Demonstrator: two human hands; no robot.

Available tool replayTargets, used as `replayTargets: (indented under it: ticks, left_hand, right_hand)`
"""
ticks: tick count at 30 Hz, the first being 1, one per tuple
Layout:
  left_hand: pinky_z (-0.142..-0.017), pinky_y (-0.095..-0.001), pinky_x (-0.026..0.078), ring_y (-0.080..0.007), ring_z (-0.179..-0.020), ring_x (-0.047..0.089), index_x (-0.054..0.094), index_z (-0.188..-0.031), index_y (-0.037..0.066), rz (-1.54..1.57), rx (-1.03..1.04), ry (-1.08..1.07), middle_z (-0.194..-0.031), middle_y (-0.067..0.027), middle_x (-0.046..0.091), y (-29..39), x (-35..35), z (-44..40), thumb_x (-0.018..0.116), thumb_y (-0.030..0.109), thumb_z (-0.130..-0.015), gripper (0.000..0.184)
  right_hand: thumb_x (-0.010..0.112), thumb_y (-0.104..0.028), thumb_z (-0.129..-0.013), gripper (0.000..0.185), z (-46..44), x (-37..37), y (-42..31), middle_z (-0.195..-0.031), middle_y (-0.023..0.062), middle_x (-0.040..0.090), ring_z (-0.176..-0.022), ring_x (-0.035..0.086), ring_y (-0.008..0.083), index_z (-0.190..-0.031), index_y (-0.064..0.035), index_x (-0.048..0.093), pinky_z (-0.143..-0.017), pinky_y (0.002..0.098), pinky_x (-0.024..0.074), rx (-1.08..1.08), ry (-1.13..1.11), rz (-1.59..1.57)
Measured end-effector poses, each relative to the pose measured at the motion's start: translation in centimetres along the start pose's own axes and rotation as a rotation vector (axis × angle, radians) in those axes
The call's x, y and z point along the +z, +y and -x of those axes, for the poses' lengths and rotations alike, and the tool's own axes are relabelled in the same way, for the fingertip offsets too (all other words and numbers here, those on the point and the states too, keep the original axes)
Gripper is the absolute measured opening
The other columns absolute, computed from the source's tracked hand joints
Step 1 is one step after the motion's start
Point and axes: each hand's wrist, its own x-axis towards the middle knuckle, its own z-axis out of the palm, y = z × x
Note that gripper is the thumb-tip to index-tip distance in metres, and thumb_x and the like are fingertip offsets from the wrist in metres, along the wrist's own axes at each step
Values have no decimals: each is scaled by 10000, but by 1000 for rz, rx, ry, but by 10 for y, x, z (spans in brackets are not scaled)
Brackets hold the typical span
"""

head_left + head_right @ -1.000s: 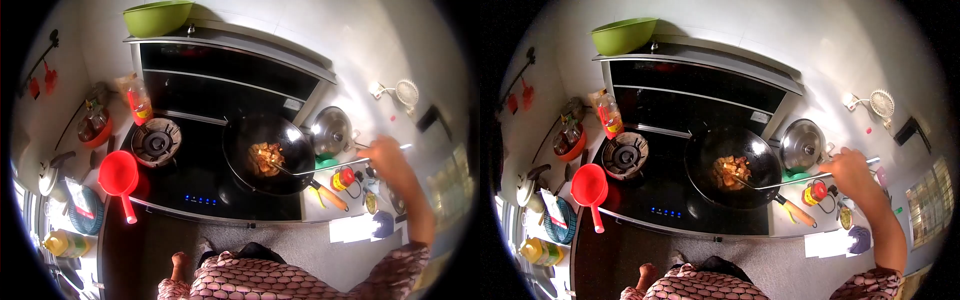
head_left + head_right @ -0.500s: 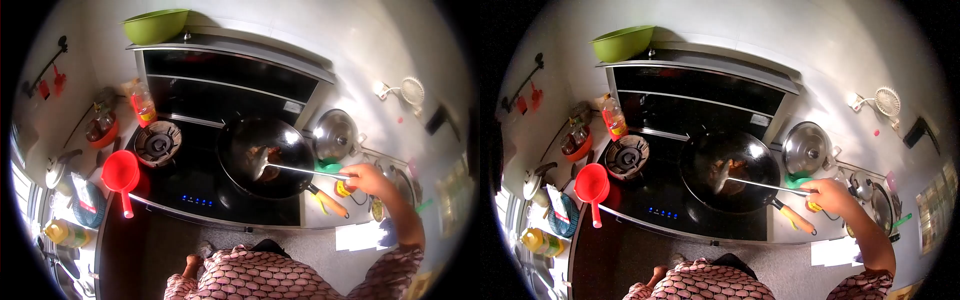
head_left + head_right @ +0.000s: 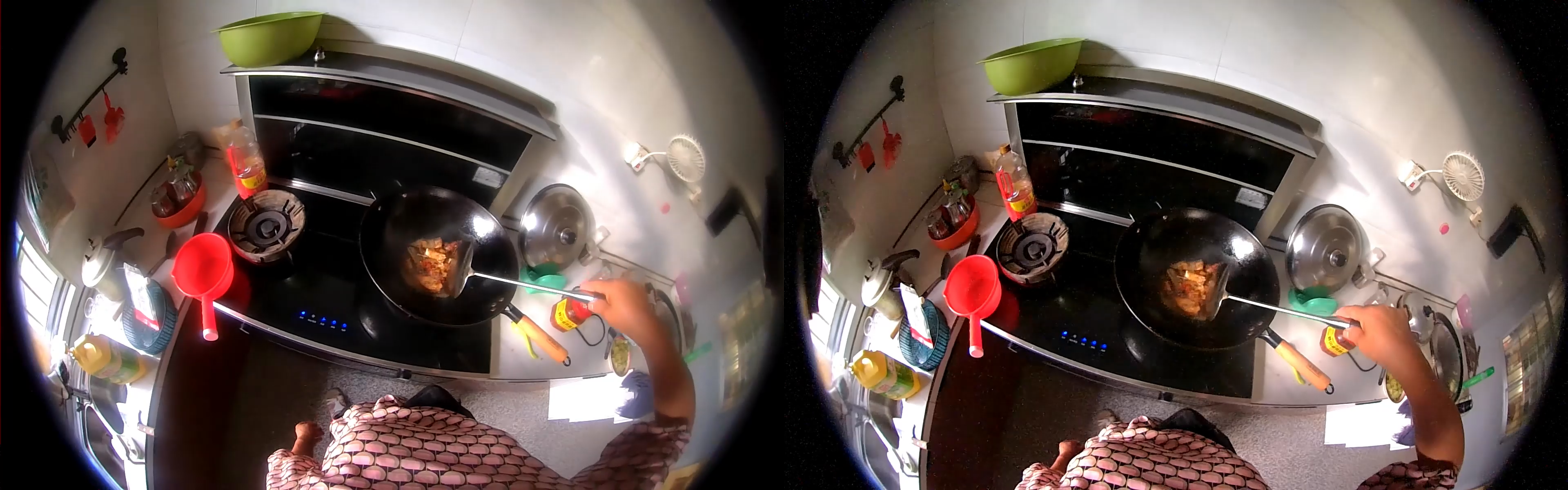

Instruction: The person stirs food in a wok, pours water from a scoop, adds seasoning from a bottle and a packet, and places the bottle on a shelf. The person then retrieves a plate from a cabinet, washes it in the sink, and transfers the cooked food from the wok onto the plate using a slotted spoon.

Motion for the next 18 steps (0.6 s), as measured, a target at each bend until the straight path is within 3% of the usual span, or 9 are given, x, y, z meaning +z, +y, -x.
replayTargets:
  ticks: [4,7,12,15,17,18]
  left_hand:
    - [-779,-449,426,-324,-1014,496,567,-991,119,1,22,5,-1063,-134,549,-1,-1,-2,442,314,-781,313]
    - [-785,-454,417,-336,-1016,483,555,-989,113,-17,45,19,-1062,-142,539,-7,-5,-6,441,313,-773,316]
    - [-794,-463,401,-354,-1019,461,534,-985,102,-77,111,62,-1059,-155,524,-23,-3,-20,439,311,-760,321]
    - [-800,-468,392,-365,-1021,448,522,-982,96,-204,342,166,-1057,-162,514,-57,41,-56,437,310,-752,325]
    - [-714,-429,451,-316,-935,543,600,-913,113,-94,124,156,-980,-120,588,-36,12,-37,472,330,-763,293]
    - [-628,-390,510,-267,-849,637,677,-845,130,19,-99,145,-904,-77,661,-26,-8,-23,507,350,-774,286]
  right_hand:
    - [592,-49,-733,298,1,-6,-28,-869,170,626,-765,609,280,-1029,-31,611,-707,320,463,64,-120,45]
    - [594,-71,-746,303,0,5,-26,-885,167,624,-768,603,293,-1047,-37,601,-705,335,463,53,-139,-186]
    - [594,-107,-718,286,6,10,-31,-812,130,617,-736,580,319,-1003,-103,603,-657,396,455,-95,63,143]
    - [591,-110,-700,267,13,10,-28,-790,108,615,-726,577,319,-967,-112,602,-645,399,452,-120,147,171]
    - [591,-108,-704,276,14,13,-29,-803,107,619,-737,581,318,-979,-101,600,-655,391,456,-114,144,104]
    - [591,-106,-707,285,14,16,-29,-815,106,623,-748,586,316,-992,-91,598,-666,383,460,-115,139,36]
